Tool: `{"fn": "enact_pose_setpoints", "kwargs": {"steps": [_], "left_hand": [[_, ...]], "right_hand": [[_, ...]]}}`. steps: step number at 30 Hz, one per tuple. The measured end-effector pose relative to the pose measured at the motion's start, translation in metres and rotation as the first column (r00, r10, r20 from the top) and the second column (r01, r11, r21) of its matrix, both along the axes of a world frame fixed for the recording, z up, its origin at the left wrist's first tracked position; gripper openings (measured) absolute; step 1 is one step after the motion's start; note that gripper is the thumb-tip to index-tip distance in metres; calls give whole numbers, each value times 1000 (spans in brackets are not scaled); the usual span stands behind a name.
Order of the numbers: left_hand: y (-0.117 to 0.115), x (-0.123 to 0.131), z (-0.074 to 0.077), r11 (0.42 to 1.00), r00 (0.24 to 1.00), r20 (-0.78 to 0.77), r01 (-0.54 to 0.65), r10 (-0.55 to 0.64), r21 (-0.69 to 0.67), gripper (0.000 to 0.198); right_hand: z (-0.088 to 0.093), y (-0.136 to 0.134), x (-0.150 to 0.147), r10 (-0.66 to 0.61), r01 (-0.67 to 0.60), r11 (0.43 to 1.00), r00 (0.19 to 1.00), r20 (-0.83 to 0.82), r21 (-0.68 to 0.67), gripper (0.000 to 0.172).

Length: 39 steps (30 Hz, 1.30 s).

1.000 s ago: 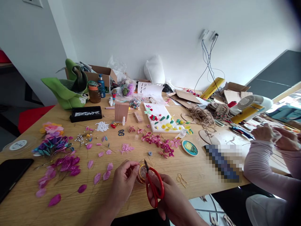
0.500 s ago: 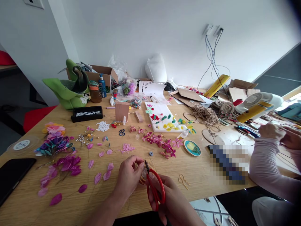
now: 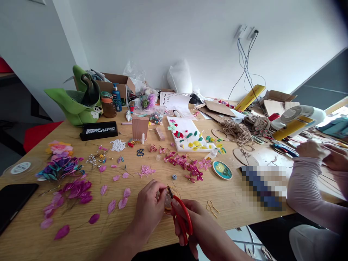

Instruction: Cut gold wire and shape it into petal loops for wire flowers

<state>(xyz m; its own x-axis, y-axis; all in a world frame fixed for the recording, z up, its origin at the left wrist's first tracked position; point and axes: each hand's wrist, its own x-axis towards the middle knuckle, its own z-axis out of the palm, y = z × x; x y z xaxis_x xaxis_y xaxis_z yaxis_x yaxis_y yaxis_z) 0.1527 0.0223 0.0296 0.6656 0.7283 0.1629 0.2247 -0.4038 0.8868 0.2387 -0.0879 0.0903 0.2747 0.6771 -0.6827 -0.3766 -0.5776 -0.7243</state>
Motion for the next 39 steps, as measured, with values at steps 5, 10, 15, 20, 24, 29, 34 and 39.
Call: {"fn": "enact_pose_setpoints", "kwargs": {"steps": [5, 10, 15, 20, 24, 29, 34, 39], "left_hand": [[-1, -1, 1, 999, 999, -18, 34, -33, 38, 18], [0, -1, 2, 995, 998, -46, 56, -52, 84, 19], [1, 0, 2, 993, 998, -31, 62, -59, 102, 20], [-1, 0, -2, 990, 998, 3, 63, -64, 124, 19], [-2, 1, -3, 990, 998, 8, 55, -57, 133, 17], [-1, 1, -4, 993, 999, 8, 48, -49, 109, 17], [1, 0, -4, 996, 998, 20, 52, -54, 72, 18], [1, 2, -4, 999, 998, 43, 36, -36, 2, 19]], "right_hand": [[5, 2, 1, 14, -12, 999, 999, 39, -40, 54], [5, 4, 3, 31, -29, 999, 998, 51, -41, 54], [8, 5, 3, 31, -29, 999, 999, 41, -44, 56], [7, 4, 5, 21, -20, 999, 998, 53, -36, 53], [1, 3, 6, 3, -4, 1000, 997, 82, 13, 49], [-5, 3, 7, -19, 19, 1000, 996, 92, 1, 49], [-5, 3, 7, -24, 24, 1000, 996, 90, 7, 52], [-11, 3, 8, -39, 39, 999, 996, 83, 3, 51]]}}
